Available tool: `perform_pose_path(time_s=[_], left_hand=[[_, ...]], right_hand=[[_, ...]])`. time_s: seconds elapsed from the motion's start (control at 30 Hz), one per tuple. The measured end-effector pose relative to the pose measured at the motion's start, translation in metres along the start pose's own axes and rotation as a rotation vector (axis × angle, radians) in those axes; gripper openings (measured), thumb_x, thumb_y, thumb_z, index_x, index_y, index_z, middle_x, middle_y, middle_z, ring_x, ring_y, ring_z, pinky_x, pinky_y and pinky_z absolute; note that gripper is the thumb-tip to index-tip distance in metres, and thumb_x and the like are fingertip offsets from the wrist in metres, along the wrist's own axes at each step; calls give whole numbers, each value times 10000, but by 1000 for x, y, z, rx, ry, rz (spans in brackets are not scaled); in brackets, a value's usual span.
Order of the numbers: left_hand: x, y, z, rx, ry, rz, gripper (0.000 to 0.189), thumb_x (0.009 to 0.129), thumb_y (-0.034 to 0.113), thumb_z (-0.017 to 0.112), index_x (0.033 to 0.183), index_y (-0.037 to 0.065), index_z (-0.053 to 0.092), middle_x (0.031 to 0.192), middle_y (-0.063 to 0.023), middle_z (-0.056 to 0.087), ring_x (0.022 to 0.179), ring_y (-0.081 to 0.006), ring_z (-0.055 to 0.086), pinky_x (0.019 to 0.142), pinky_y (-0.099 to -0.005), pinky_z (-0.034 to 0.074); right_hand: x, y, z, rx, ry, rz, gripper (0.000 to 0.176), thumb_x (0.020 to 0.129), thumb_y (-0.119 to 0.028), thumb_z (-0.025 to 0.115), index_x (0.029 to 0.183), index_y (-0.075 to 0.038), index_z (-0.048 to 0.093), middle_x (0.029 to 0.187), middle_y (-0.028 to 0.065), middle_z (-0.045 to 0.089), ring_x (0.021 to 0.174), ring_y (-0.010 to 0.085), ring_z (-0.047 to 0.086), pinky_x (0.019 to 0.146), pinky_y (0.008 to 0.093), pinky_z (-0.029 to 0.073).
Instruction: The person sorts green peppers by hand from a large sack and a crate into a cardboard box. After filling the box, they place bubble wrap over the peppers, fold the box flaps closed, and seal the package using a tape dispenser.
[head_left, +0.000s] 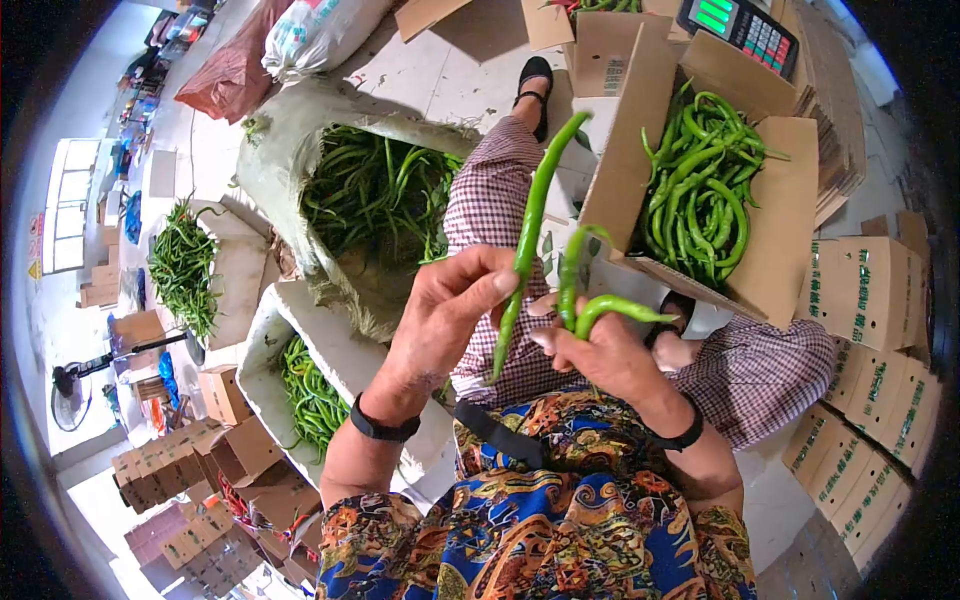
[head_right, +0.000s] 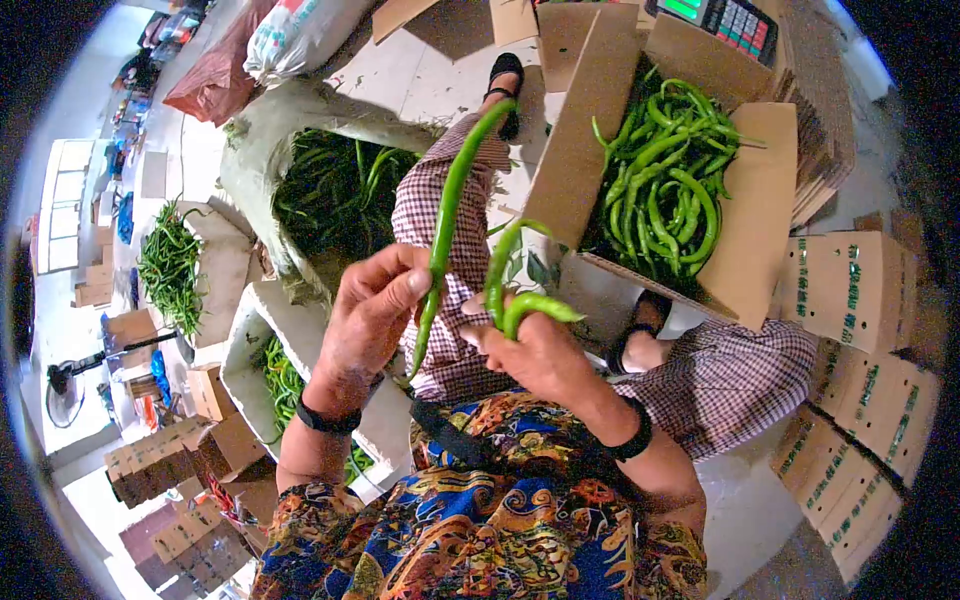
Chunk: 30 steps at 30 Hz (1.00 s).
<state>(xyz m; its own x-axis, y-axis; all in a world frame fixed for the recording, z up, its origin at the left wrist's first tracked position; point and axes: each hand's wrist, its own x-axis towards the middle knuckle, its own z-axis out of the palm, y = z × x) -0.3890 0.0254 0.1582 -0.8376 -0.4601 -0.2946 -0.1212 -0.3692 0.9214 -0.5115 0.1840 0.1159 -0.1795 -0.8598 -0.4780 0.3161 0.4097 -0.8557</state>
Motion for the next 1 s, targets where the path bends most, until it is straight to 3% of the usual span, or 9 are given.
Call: perform_pose_path(time_s=[0.2,0.27,0.3,0.4,0.43,0.57,0.7,0.87,1.0], left_hand=[[49,17,27,79,-111,195,494,889,167,686,1297,-31,492,1163,-92,580,913,-134,585,790,-278,512],[51,-12,23,311,-65,115,489,871,204,712,1256,-34,527,1124,-104,603,909,-128,593,754,-275,519],[49,-15,25,365,-142,22,442,859,99,714,1246,-22,538,1089,-61,634,955,-109,589,824,-249,490],[44,-23,26,170,-101,-110,332,891,93,668,1190,-26,588,984,-42,667,867,-95,605,769,-250,500],[44,-26,20,111,-70,-87,323,899,102,656,1191,-22,593,988,-43,667,841,-94,600,747,-246,491],[44,-26,-4,-20,-12,-71,321,921,149,626,1197,-11,591,972,-40,649,823,-95,581,738,-243,467],[40,-34,-1,-362,-34,-132,281,926,126,621,1178,2,596,933,-26,642,813,-101,594,714,-234,470],[38,-33,2,-285,-25,-103,260,922,137,623,1153,22,587,938,-32,626,842,-119,600,764,-275,512],[31,-32,9,-308,13,-96,294,881,108,688,1152,33,601,839,28,625,744,-54,575,601,-201,426]], right_hand=[[7,25,6,-124,158,-186,241,901,-154,654,1098,-35,583,724,-4,541,598,85,529,551,254,465],[7,30,-2,-734,316,-725,230,897,-160,658,1068,-34,571,702,4,538,575,102,497,554,264,450],[2,19,-6,-568,209,-409,222,904,-168,646,1053,-26,561,760,12,559,606,108,493,573,265,440],[6,16,-15,-403,-25,10,277,910,-163,636,1123,-14,543,873,18,580,675,106,519,606,260,443],[14,20,-13,-152,-2,-203,379,902,-294,652,1107,4,539,897,138,623,838,207,661,694,337,495],[2,-5,-33,446,-232,26,489,951,-247,579,1337,17,436,1218,88,589,1127,191,592,830,280,505],[5,-7,-37,735,-268,-48,559,948,-236,563,1417,-5,367,1368,110,492,1214,217,533,880,330,512],[3,-12,-35,683,-268,-41,571,922,-247,596,1408,-32,387,1351,91,502,1204,200,532,870,319,508],[2,-9,-34,620,-198,18,511,914,-251,608,1360,-56,450,1275,61,558,1115,150,564,823,284,498]])
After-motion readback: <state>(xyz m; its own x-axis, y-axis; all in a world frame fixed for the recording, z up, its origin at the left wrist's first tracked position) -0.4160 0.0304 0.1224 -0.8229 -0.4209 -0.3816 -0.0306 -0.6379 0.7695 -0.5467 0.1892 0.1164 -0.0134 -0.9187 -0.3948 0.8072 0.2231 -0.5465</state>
